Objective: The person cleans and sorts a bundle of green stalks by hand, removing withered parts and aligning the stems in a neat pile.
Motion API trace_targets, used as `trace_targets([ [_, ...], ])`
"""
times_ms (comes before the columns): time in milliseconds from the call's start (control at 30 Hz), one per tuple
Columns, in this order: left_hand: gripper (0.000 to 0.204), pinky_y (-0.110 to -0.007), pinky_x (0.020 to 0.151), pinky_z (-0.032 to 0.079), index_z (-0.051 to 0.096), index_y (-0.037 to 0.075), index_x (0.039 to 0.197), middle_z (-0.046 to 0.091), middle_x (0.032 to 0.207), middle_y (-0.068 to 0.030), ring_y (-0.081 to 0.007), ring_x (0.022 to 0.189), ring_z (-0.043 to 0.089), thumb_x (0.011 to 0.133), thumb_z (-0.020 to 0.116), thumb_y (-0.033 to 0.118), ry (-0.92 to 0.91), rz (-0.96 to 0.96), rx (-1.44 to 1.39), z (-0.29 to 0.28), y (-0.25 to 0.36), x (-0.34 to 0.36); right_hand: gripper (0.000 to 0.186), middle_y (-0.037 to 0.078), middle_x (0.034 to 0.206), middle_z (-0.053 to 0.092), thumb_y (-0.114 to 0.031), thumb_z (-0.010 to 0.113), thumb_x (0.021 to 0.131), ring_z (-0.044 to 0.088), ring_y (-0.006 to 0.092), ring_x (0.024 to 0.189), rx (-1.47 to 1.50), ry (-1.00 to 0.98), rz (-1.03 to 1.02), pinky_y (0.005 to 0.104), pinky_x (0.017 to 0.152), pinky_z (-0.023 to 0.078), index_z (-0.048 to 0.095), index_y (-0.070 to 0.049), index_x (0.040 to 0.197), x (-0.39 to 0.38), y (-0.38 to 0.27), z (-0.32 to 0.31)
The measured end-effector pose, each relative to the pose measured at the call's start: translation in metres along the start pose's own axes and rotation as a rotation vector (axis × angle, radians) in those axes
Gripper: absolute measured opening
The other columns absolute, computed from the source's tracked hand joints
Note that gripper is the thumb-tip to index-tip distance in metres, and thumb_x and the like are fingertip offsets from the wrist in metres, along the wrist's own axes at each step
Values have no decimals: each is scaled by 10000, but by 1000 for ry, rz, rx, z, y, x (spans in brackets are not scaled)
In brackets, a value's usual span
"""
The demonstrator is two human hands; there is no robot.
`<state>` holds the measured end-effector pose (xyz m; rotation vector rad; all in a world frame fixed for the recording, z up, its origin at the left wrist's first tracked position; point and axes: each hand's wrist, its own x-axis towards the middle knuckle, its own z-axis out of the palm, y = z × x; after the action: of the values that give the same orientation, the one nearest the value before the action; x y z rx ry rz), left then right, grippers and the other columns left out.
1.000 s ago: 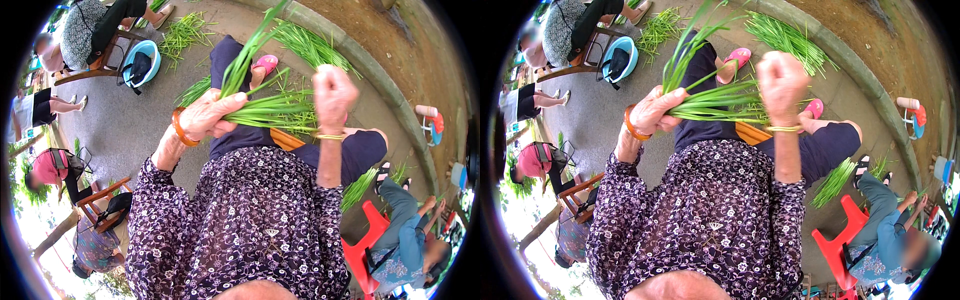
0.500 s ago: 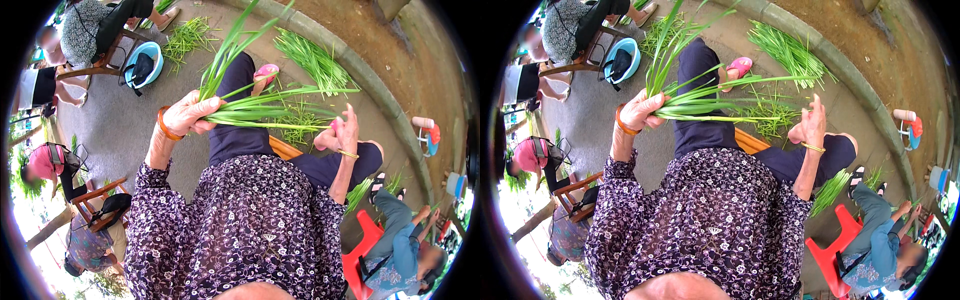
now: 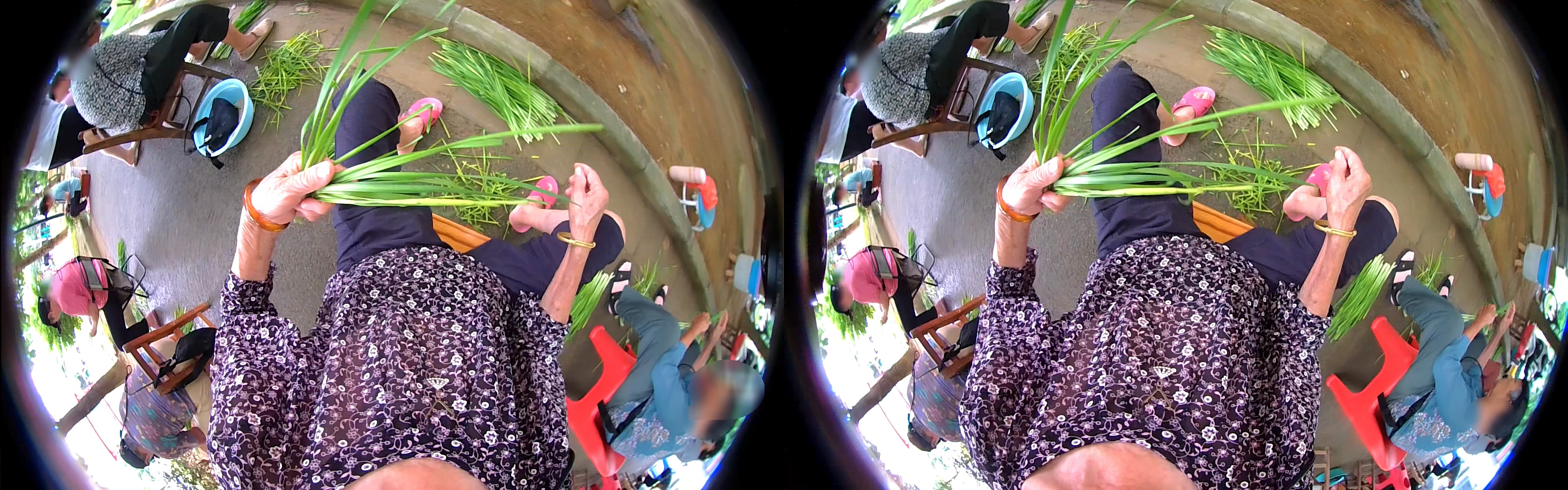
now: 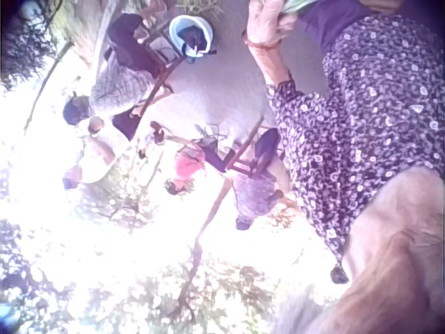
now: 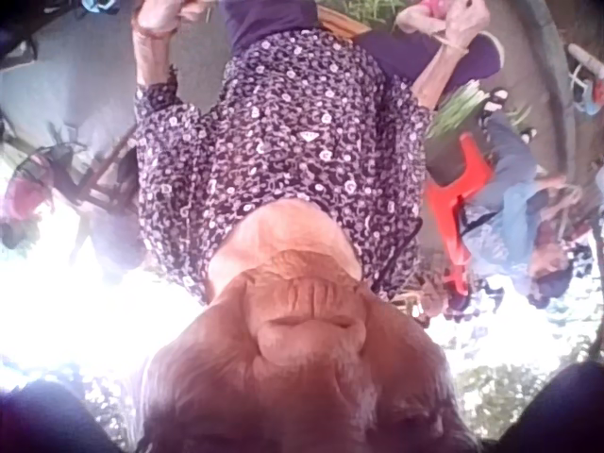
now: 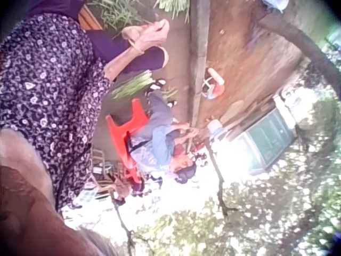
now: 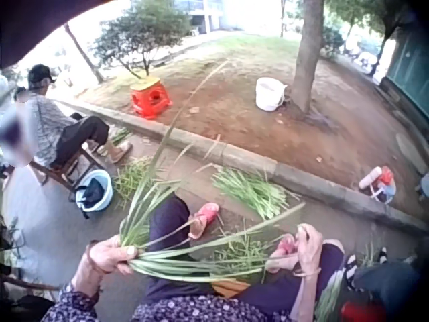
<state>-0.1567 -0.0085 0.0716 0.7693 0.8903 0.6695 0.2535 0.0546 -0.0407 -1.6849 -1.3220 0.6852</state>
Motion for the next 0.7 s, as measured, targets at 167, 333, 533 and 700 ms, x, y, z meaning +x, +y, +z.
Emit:
trace_targets([
  [167, 397, -195, 355, 157, 546, -12, 905, 344, 486, 35, -32, 396, 243, 843, 475, 374, -9, 44, -7, -4, 1, 0, 168, 18, 658, 543, -110, 519, 817, 487, 65, 527, 176, -34, 65, 197, 486, 411, 593, 12, 904, 0, -17, -9],
  [333, 389, -198, 334, 158, 529, -6, 836, 346, 484, 30, -34, 379, 242, 843, 471, 378, -44, 102, -41, -6, 2, 2, 172, 13, 656, 538, -128, 544, 813, 475, 57, 534, 162, -59, 79, 188, 475, 398, 598, 11, 898, -3, -38, -9],
  [533, 442, -212, 306, 179, 509, -8, 831, 315, 425, 37, -58, 316, 221, 863, 393, 417, -35, 144, -120, -8, 10, 0, 174, -1, 635, 520, -138, 541, 819, 467, 53, 526, 255, -131, 85, 171, 453, 376, 600, 5, 897, -7, -49, -4],
  [700, 444, -203, 295, 172, 488, 18, 899, 268, 435, 59, -35, 317, 191, 887, 313, 426, -162, 141, -259, -15, 22, 1, 179, 2, 632, 521, -146, 540, 821, 470, 59, 522, 352, -192, 81, 175, 452, 377, 603, 9, 883, -7, -59, -1],
])
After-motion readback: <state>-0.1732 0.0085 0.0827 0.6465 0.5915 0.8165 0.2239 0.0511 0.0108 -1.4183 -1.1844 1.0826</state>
